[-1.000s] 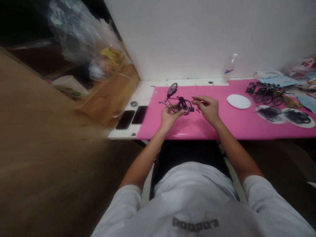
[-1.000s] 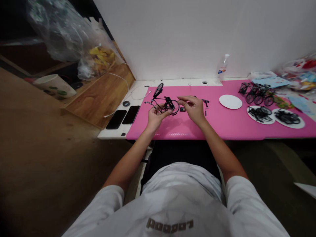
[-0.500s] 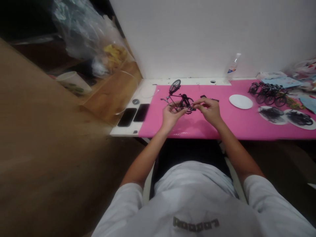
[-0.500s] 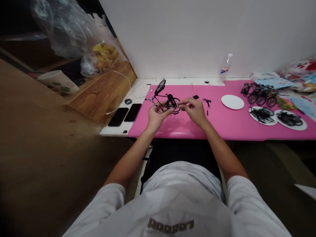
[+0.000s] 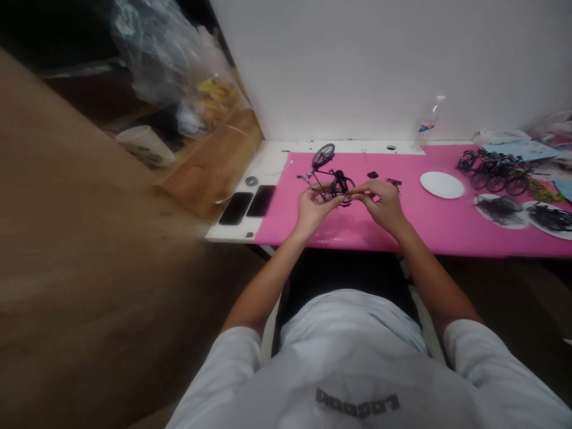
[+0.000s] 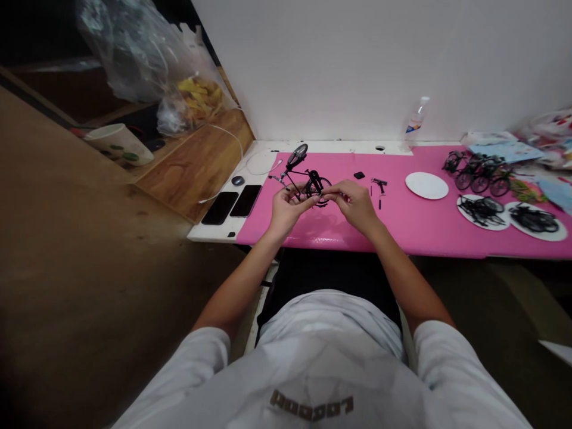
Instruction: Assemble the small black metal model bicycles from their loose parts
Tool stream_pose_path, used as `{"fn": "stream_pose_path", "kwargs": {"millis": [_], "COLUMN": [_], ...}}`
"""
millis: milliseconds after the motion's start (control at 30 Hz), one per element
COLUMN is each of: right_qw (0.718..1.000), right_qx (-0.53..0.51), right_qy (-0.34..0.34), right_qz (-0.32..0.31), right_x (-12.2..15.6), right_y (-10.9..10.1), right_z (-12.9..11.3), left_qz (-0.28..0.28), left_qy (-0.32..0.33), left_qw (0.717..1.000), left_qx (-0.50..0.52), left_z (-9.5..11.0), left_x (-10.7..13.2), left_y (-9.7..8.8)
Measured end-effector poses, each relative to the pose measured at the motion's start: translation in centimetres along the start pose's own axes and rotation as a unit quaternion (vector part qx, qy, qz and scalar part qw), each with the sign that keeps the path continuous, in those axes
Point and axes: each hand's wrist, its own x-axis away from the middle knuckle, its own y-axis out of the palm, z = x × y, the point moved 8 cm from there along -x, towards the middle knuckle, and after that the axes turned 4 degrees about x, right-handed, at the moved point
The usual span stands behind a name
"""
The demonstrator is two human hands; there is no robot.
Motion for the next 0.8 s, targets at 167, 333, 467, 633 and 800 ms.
{"fn": "stream_pose_path", "kwargs": {"millis": [167,333,467,633,800], "right_qw": [0.999,0.991,0.977,0.951,0.941], "right_qx": [0.036,0.120,0.193,0.273,0.302], "right_qy": [-0.037,-0.061,-0.093,-0.143,-0.153], "right_qz": [-0.006,-0.007,-0.014,-0.024,-0.024], "right_x": [0.1,0.3,0.7,1.1,1.3], "right_y": [-0.2,-0.2,0.3,1.3,1.6], "right_z": [-0.5,0.6,0.8,-0.1,-0.3], "left_qz": [-0.009,0.005,0.015,0.023,0.020], "left_qy": [0.001,0.005,0.029,0.065,0.099], "left_qw": [1.000,1.000,0.999,0.995,0.991], "left_qx": [-0.010,-0.022,-0.036,-0.067,-0.090], "left_z": [0.5,0.6,0.9,1.1,1.3], "left_x": [0.3,0.3,0.4,0.6,0.9], "left_y": [0.3,0.2,0.1,0.1,0.3]}}
